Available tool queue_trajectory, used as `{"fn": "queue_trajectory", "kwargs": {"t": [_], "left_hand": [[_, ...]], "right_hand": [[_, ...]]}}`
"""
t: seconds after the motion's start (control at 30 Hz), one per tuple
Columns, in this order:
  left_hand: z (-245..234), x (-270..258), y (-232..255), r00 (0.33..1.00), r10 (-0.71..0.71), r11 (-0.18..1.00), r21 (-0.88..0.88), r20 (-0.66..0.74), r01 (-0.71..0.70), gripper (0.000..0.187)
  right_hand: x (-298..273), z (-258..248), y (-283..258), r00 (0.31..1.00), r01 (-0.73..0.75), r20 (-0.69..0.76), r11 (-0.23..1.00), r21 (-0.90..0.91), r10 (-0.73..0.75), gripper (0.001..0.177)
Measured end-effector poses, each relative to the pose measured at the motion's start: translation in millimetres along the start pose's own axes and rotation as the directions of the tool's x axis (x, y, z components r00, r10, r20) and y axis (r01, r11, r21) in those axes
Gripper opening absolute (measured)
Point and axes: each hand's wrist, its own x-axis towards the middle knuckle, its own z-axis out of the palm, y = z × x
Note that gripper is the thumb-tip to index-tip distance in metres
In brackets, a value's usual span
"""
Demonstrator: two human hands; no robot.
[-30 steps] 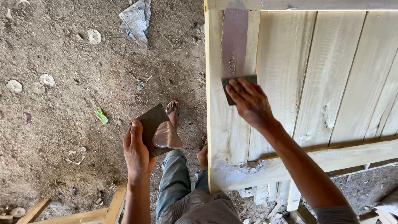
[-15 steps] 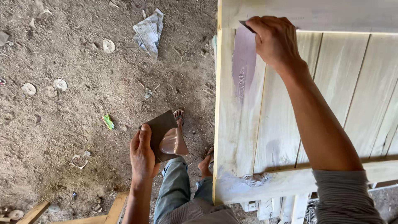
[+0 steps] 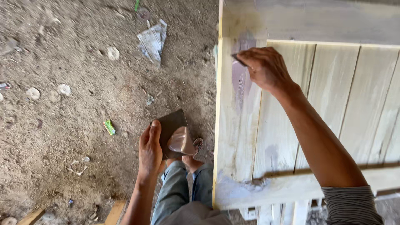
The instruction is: The person walks through a woodworking area, picks up a putty knife, scoops wood filler from a can, and applies it to a wooden door frame using a scraper. The person spreads the filler across the surface and edges of the door.
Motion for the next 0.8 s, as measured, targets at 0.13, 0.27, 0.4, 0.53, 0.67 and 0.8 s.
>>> {"fn": "queue_trajectory", "kwargs": {"t": [0.13, 0.27, 0.4, 0.53, 0.67, 0.8], "left_hand": [[-1, -19, -8, 0.999, 0.027, 0.999, -0.035, -0.025, -0.028, 0.045], [-5, -37, -7, 0.998, -0.005, 0.978, -0.211, -0.055, -0.007, 0.042], [-6, -53, -16, 0.994, 0.006, 0.961, -0.274, -0.105, -0.035, 0.041], [-11, -76, -24, 0.988, -0.026, 0.964, -0.264, -0.155, -0.016, 0.039], [-15, -90, -28, 0.986, 0.035, 0.969, -0.238, -0.165, -0.074, 0.042], [-12, -92, -38, 0.99, 0.015, 0.933, -0.353, -0.143, -0.065, 0.038]], "right_hand": [[22, 15, 4, 0.984, -0.171, 0.039, 0.983, -0.072, 0.174, 0.032], [12, 21, -6, 0.972, 0.12, -0.184, 0.981, -0.154, -0.148, 0.037], [12, 0, 26, 0.984, -0.099, 0.155, 0.994, 0.046, 0.091, 0.034], [28, 22, 48, 0.97, -0.229, 0.085, 0.973, 0.026, 0.226, 0.043], [-16, 57, 22, 0.995, -0.084, -0.052, 0.996, -0.029, 0.082, 0.047], [-69, 60, -17, 0.996, -0.086, -0.019, 0.996, -0.029, 0.085, 0.048]]}}
